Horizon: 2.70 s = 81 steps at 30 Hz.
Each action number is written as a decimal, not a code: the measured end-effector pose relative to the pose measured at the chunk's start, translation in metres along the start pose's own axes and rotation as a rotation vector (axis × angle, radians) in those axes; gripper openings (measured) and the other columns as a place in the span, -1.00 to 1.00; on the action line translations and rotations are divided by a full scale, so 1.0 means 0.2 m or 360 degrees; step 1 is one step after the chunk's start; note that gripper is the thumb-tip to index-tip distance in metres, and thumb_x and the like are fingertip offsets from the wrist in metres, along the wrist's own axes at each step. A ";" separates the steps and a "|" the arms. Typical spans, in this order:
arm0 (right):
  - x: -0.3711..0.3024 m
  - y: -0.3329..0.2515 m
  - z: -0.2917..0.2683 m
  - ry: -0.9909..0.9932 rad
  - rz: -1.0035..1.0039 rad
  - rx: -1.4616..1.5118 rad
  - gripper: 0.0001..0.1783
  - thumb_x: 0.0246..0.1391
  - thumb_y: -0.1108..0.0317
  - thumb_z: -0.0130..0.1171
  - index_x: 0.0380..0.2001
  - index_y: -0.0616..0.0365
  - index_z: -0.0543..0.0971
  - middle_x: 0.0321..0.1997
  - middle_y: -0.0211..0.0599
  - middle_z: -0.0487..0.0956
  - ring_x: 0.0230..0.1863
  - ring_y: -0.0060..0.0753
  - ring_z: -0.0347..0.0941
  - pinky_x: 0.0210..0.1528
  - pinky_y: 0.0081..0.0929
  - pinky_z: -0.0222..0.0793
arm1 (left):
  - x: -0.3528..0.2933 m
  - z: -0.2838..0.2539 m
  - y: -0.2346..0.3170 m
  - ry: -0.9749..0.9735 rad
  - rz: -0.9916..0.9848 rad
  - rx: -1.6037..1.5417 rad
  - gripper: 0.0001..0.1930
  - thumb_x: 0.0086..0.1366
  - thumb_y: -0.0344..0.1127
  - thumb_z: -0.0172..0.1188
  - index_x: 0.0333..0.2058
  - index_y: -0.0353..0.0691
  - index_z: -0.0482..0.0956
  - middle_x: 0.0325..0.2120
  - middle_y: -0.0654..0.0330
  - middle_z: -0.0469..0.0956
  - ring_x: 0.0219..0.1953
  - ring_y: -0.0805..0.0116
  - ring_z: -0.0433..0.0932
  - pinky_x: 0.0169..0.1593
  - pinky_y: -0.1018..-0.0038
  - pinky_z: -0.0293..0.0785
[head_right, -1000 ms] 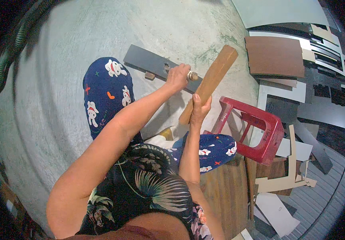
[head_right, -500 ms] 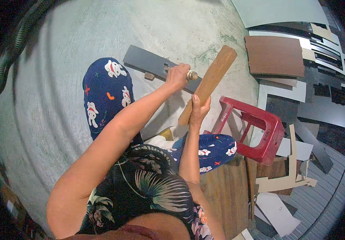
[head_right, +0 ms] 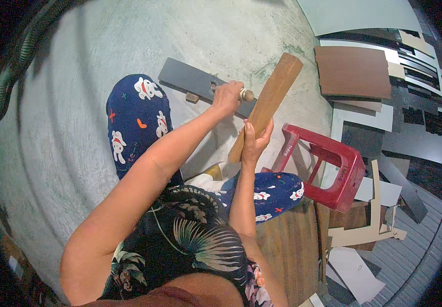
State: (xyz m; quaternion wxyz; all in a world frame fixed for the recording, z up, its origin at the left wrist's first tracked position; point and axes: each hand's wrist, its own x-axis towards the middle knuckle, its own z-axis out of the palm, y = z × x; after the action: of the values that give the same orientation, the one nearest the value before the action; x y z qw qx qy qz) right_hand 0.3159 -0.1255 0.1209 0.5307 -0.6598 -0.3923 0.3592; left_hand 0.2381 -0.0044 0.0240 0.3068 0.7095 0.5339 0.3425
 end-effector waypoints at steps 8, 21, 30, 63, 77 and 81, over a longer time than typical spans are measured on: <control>0.01 -0.05 -0.07 0.0188 -0.0379 -0.0155 -0.26 -0.05 0.34 0.25 0.20 0.26 0.22 -0.05 -0.16 0.44 -0.12 -0.30 0.48 -0.04 -0.37 0.44 | 0.01 0.00 -0.03 0.0019 0.0000 0.0007 -0.69 -0.09 -0.46 0.33 -0.32 -0.19 0.47 -0.35 0.01 0.54 -0.30 -0.05 0.59 -0.23 0.09 0.49; -0.01 0.01 -0.09 0.0051 -0.0012 -0.0468 -0.34 0.03 0.24 0.26 0.16 0.28 0.30 -0.01 -0.13 0.48 0.01 -0.28 0.41 0.10 -0.36 0.31 | 0.01 0.01 -0.05 -0.0030 -0.0027 -0.0017 -0.71 -0.06 -0.48 0.31 -0.31 -0.17 0.46 -0.35 -0.01 0.53 -0.25 -0.08 0.56 -0.19 0.10 0.48; -0.02 -0.02 -0.07 0.0153 -0.0129 -0.0504 -0.33 0.01 0.26 0.25 0.16 0.27 0.30 -0.03 -0.17 0.47 -0.01 -0.31 0.41 0.11 -0.38 0.30 | 0.00 0.02 -0.04 -0.0024 0.0034 0.0030 -0.67 -0.07 -0.50 0.30 -0.28 -0.17 0.44 -0.36 0.01 0.52 -0.27 -0.08 0.56 -0.22 0.09 0.47; 0.07 -0.04 -0.18 0.0087 -0.0261 -0.0367 -0.51 0.04 0.20 0.18 -0.04 0.27 0.34 -0.37 -0.26 0.47 -0.43 -0.47 0.44 -0.38 -0.50 0.41 | 0.03 -0.04 0.00 -0.0100 0.0013 -0.0046 -0.68 -0.06 -0.45 0.33 -0.28 -0.19 0.49 -0.31 -0.02 0.54 -0.24 -0.05 0.59 -0.16 0.13 0.51; 0.01 0.01 -0.19 0.0059 -0.0075 -0.0248 -0.41 0.02 0.22 0.23 0.06 0.29 0.34 -0.25 -0.27 0.46 -0.29 -0.45 0.44 -0.21 -0.50 0.41 | 0.02 -0.02 -0.02 -0.0097 0.0005 -0.0016 -0.74 -0.04 -0.45 0.28 -0.33 -0.16 0.47 -0.38 0.04 0.52 -0.27 -0.05 0.56 -0.21 0.10 0.48; 0.01 0.02 -0.17 0.0036 -0.0084 -0.0274 -0.38 0.01 0.21 0.23 0.09 0.30 0.33 -0.23 -0.27 0.46 -0.26 -0.45 0.44 -0.19 -0.49 0.42 | 0.03 -0.01 -0.05 -0.0032 0.0005 -0.0017 -0.75 -0.04 -0.44 0.27 -0.32 -0.15 0.48 -0.38 0.03 0.52 -0.29 -0.06 0.57 -0.22 0.10 0.48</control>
State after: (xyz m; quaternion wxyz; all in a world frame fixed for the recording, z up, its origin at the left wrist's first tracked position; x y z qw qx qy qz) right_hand 0.3484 -0.1387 0.1224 0.4859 -0.6964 -0.4330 0.3026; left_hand 0.2325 0.0036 0.0175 0.3154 0.7122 0.5279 0.3386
